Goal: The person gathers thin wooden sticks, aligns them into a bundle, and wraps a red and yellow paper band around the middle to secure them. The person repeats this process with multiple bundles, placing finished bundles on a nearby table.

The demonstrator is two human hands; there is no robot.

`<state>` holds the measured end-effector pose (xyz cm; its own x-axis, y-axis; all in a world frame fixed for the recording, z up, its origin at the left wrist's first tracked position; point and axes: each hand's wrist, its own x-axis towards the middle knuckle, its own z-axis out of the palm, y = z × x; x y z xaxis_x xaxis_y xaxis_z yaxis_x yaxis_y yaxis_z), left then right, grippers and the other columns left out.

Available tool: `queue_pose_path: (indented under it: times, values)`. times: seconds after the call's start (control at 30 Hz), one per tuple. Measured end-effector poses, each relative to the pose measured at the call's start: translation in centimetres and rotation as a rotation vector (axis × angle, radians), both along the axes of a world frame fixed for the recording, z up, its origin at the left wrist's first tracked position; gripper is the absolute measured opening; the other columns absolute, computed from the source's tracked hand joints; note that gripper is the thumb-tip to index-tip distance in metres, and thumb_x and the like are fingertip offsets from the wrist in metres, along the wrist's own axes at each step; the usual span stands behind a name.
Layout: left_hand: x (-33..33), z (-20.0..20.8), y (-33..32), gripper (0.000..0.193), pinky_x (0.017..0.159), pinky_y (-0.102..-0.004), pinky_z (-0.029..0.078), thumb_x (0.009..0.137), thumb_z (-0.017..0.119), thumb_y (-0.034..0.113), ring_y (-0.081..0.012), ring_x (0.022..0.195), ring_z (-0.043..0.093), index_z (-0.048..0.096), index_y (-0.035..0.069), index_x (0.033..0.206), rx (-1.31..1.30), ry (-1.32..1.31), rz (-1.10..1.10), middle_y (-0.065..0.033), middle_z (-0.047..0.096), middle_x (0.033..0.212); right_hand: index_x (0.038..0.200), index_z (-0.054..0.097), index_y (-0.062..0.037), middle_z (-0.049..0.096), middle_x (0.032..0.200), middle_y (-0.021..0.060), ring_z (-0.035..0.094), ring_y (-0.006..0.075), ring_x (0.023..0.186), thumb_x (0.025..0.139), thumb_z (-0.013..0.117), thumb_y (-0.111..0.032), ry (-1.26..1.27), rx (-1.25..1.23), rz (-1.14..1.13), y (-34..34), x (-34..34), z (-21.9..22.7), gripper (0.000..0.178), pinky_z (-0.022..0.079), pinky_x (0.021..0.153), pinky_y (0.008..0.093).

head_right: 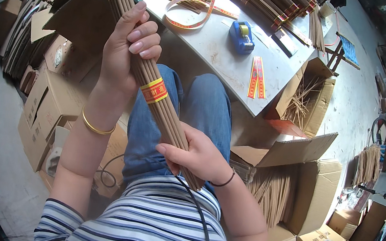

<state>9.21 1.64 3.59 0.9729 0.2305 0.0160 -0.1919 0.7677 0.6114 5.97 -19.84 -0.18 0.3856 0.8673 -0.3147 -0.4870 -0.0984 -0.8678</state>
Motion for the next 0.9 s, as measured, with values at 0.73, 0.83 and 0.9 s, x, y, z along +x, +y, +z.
queue_pose_path:
  times: [0.73, 0.83, 0.9]
  values:
    - [0.1, -0.4, 0.1, 0.025, 0.059, -0.0242, 0.049, 0.095, 0.065, 0.032, -0.0073, 0.064, 0.054, 0.052, 0.011, 0.101, -0.075, -0.033, 0.024, 0.0022, 0.051, 0.074, 0.093, 0.047, -0.002, 0.05, 0.058, 0.0005, 0.047, 0.0076, 0.042, 0.092, 0.067, -0.012, 0.475, 0.155, 0.091, -1.0, -1.5, 0.5, 0.023, 0.04, 0.04, 0.0226]
    - [-1.6, -1.6, -2.1, 0.046, 0.072, -0.0281, 0.055, 0.093, 0.059, 0.052, -0.0146, 0.076, 0.063, 0.055, 0.008, 0.106, -0.14, -0.051, -0.163, -0.0035, 0.058, 0.078, 0.087, 0.048, -0.0025, 0.047, 0.056, 0.0007, 0.044, 0.0077, 0.041, 0.091, 0.068, -0.012, 0.566, 0.183, 0.047, -0.8, -1.4, 0.5, 0.022, 0.039, 0.039, 0.0221]
    - [-2.0, -1.4, -2.7, 0.045, 0.069, -0.0258, 0.054, 0.094, 0.058, 0.053, -0.0125, 0.068, 0.061, 0.057, 0.009, 0.101, -0.238, -0.039, -0.279, 0.0005, 0.054, 0.067, 0.088, 0.048, -0.0029, 0.048, 0.056, 0.0007, 0.044, 0.0078, 0.041, 0.091, 0.067, -0.012, 0.568, 0.189, 0.067, -0.8, -1.1, 0.6, 0.022, 0.038, 0.039, 0.0224]
